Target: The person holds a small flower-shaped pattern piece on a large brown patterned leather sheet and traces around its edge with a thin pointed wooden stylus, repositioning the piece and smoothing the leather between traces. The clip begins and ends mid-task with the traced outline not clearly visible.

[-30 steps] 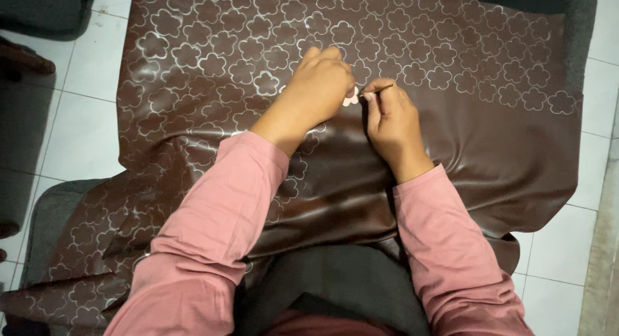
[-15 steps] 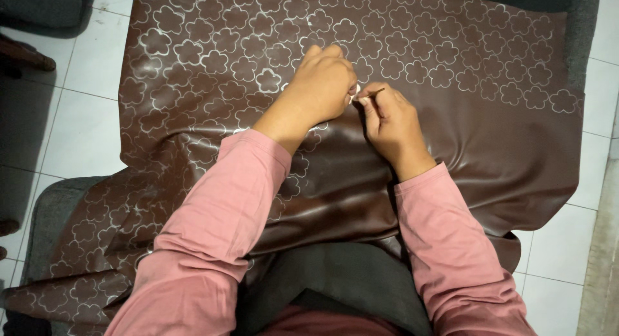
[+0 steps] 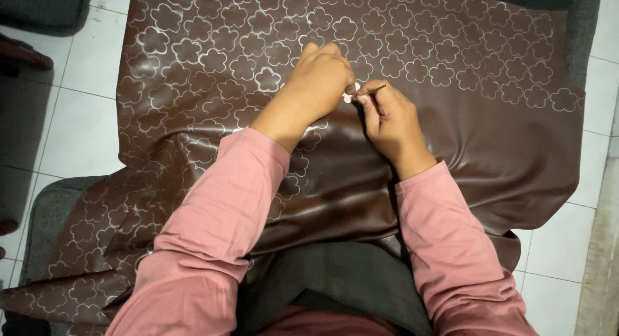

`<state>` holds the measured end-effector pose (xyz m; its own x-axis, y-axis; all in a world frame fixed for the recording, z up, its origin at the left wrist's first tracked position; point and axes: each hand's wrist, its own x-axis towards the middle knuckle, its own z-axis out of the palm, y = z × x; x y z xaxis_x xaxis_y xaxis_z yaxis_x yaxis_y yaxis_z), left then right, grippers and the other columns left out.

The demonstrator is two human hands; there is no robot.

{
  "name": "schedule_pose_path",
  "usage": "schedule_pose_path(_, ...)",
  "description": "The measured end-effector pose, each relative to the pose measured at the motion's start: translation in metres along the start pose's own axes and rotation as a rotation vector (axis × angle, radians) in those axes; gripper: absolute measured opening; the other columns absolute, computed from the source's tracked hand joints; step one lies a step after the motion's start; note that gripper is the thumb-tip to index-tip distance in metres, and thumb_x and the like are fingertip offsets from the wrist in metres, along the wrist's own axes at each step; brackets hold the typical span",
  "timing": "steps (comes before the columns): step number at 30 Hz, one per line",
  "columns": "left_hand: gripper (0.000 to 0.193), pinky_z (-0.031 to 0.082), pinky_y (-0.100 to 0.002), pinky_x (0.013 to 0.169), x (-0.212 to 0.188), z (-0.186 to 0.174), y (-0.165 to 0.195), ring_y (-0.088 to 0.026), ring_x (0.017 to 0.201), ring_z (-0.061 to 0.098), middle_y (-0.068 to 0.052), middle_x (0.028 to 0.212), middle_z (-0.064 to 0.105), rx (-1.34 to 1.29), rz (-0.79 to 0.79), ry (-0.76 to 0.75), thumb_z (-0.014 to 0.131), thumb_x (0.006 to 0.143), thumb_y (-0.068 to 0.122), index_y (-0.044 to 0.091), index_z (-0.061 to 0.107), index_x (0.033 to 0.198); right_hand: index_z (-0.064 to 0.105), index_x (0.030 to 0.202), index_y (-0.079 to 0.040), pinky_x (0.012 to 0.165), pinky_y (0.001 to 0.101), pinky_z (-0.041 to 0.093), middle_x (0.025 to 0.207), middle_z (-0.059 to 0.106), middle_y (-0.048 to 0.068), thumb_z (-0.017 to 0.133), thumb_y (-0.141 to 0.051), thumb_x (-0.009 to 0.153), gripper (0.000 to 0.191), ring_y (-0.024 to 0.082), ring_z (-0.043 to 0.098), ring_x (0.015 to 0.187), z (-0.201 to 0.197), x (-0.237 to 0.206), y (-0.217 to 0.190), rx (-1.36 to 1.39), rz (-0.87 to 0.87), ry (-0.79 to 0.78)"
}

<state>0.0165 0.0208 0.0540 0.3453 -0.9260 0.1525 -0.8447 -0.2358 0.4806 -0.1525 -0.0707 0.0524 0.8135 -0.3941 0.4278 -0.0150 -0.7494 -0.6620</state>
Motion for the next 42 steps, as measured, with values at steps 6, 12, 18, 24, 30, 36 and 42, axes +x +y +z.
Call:
schedule_pose_path(6,0.016,0.045,-0.037,0.093,-0.001,0.000,0.000,-0.032,0.103,0.054,-0.004,0.100,0.071,-0.007,0.008,0.016,0.071,0.079,0.011,0.020,0.083,0.082,0.064,0.109,-0.003,0.077,0.0355,0.056,0.098,0.072,0.014,0.066,-0.004,0.104,0.006,0.028,0.072,0.087,-0.002,-0.001,0.000,0.006,-0.003,-0.019)
schedule_pose_path(12,0.014,0.044,-0.037,0.092,0.000,0.001,-0.001,-0.028,0.103,0.056,-0.002,0.097,0.074,0.008,0.063,0.032,0.071,0.078,0.011,0.017,0.083,0.082,0.064,0.111,-0.003,0.084,0.0325,0.058,0.106,0.075,0.013,0.066,-0.001,0.104,0.007,0.025,0.075,0.095,-0.001,-0.001,-0.003,0.092,-0.008,-0.048)
schedule_pose_path(18,0.011,0.043,-0.036,0.090,-0.001,0.000,-0.002,-0.025,0.101,0.057,0.000,0.094,0.076,-0.028,0.071,0.051,0.071,0.078,0.012,0.015,0.082,0.081,0.065,0.112,-0.004,0.090,0.0326,0.059,0.111,0.075,0.013,0.066,0.000,0.105,0.008,0.027,0.076,0.103,0.000,0.001,-0.007,0.097,-0.061,-0.043)
schedule_pose_path(24,0.006,0.041,-0.039,0.087,-0.003,-0.002,0.000,-0.025,0.096,0.059,-0.003,0.087,0.074,-0.071,0.116,0.088,0.071,0.082,0.013,0.014,0.076,0.082,0.063,0.113,-0.003,0.085,0.0330,0.059,0.109,0.075,0.013,0.065,-0.003,0.106,0.007,0.028,0.076,0.098,0.000,0.005,-0.012,0.075,0.030,-0.023)
schedule_pose_path(30,0.010,0.041,-0.038,0.088,-0.005,-0.008,-0.004,-0.026,0.095,0.061,-0.002,0.088,0.072,-0.165,0.051,0.046,0.065,0.089,0.007,0.014,0.069,0.095,0.061,0.113,-0.003,0.077,0.0323,0.057,0.098,0.075,0.015,0.064,-0.006,0.106,0.008,0.026,0.076,0.089,0.003,0.011,-0.011,0.097,0.131,-0.032)
schedule_pose_path(36,0.030,0.041,-0.039,0.090,-0.006,-0.009,-0.010,-0.026,0.098,0.063,0.001,0.090,0.077,-0.185,0.088,0.052,0.061,0.082,-0.003,0.012,0.066,0.108,0.062,0.112,-0.002,0.076,0.0280,0.055,0.092,0.073,0.011,0.064,-0.005,0.106,0.007,0.016,0.070,0.082,0.006,0.008,-0.006,0.169,0.146,-0.027)
schedule_pose_path(42,0.032,0.042,-0.039,0.092,-0.004,-0.006,-0.012,-0.025,0.099,0.064,0.001,0.090,0.077,-0.180,0.084,0.047,0.063,0.082,-0.003,0.011,0.065,0.110,0.063,0.112,-0.001,0.078,0.0245,0.054,0.093,0.072,0.007,0.063,-0.003,0.107,0.005,0.009,0.066,0.084,0.008,0.007,-0.002,0.233,0.122,-0.031)
